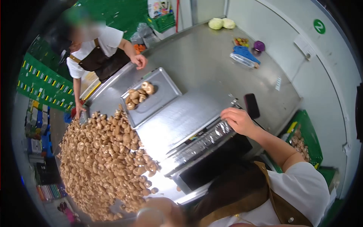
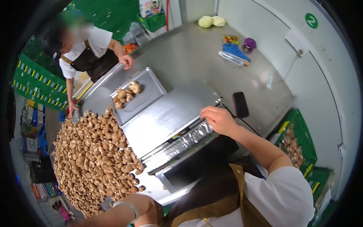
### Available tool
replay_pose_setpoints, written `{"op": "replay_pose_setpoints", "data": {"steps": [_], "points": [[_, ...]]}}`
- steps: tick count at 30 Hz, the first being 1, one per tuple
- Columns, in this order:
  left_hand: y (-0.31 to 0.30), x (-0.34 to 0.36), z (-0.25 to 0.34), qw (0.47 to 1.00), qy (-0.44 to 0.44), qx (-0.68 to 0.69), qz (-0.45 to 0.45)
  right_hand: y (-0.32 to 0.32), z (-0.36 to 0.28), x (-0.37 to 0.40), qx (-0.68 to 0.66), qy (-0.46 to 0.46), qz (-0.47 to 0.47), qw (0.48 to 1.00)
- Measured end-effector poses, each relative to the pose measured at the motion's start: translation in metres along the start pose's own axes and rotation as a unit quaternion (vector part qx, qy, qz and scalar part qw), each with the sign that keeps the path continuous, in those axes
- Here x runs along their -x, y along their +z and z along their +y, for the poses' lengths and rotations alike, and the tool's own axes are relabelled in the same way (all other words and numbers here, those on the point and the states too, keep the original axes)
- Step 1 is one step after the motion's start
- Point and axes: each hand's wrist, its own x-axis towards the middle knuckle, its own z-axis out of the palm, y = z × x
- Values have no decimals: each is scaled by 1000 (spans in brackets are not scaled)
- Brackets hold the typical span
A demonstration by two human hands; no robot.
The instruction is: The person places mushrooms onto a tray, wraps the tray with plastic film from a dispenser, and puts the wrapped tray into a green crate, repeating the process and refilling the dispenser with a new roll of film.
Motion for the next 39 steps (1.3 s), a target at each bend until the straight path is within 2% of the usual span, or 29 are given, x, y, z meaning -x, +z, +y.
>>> {"op": "replay_pose_setpoints", "data": {"steps": [1, 2, 3, 4, 5, 6, 7, 8, 9, 10, 11, 12, 14, 16, 17, 20, 21, 24, 25, 26, 28, 30, 32, 35, 36, 38, 39], "points": [[5, 13, 39, 997, 49, -59, -22, 10, 4, -12, -22, 21, -9, 999], [20, 30, 78, 976, 92, 197, -13, 24, 9, -30, -39, 38, -18, 998], [35, 47, 117, 778, 131, 611, -56, 36, 14, -48, -56, 56, -28, 997], [49, 64, 156, 589, 162, 785, -105, 48, 20, -66, -71, 74, -41, 994], [25, 76, 191, 306, 0, 838, -451, 65, 34, -84, -107, 87, -68, 988], [51, 107, 245, 205, -3, 786, -584, 85, 43, -106, -162, 134, -80, 974], [75, 140, 296, 189, 18, 726, -661, 106, 48, -131, -215, 181, -92, 955], [103, 177, 331, 172, 64, 708, -682, 130, 55, -155, -266, 228, -105, 931], [107, 196, 354, 126, 63, 663, -735, 161, 69, -175, -272, 223, -98, 931], [126, 234, 390, 151, 109, 672, -717, 193, 85, -195, -278, 219, -91, 931], [125, 244, 409, 253, 202, 669, -669, 220, 96, -214, -266, 230, -91, 932], [125, 256, 428, 266, 206, 659, -673, 245, 105, -231, -253, 242, -90, 932], [114, 259, 452, 248, 176, 604, -736, 291, 124, -264, -241, 255, -81, 933], [101, 256, 464, 268, 221, 570, -745, 329, 139, -284, -241, 264, -67, 932], [99, 259, 466, 278, 244, 550, -749, 337, 135, -290, -220, 246, -75, 941], [83, 268, 459, 274, 286, 601, -694, 339, 125, -296, -171, 201, -82, 961], [80, 267, 452, 267, 277, 592, -708, 334, 122, -292, -161, 194, -75, 965], [62, 252, 409, 234, 191, 661, -687, 287, 104, -272, -157, 168, -74, 971], [63, 256, 397, 205, 186, 665, -693, 265, 95, -261, -161, 157, -76, 971], [38, 228, 358, 223, 205, 661, -686, 246, 89, -245, -160, 167, -79, 970], [41, 249, 327, 219, 224, 692, -650, 209, 81, -211, -158, 181, -84, 967], [27, 257, 282, 206, 223, 675, -673, 179, 80, -169, -144, 180, -96, 968], [11, 265, 217, 205, 296, 652, -668, 144, 72, -120, -122, 181, -103, 970], [-6, 265, 158, 221, 333, 648, -648, 110, 52, -77, -96, 198, -118, 968], [-8, 264, 144, 255, 377, 650, -609, 104, 49, -68, -97, 198, -124, 968], [-9, 267, 125, 349, 459, 669, -469, 97, 47, -56, -101, 193, -133, 967], [-9, 268, 122, 331, 449, 695, -454, 93, 47, -53, -100, 189, -145, 966]]}}
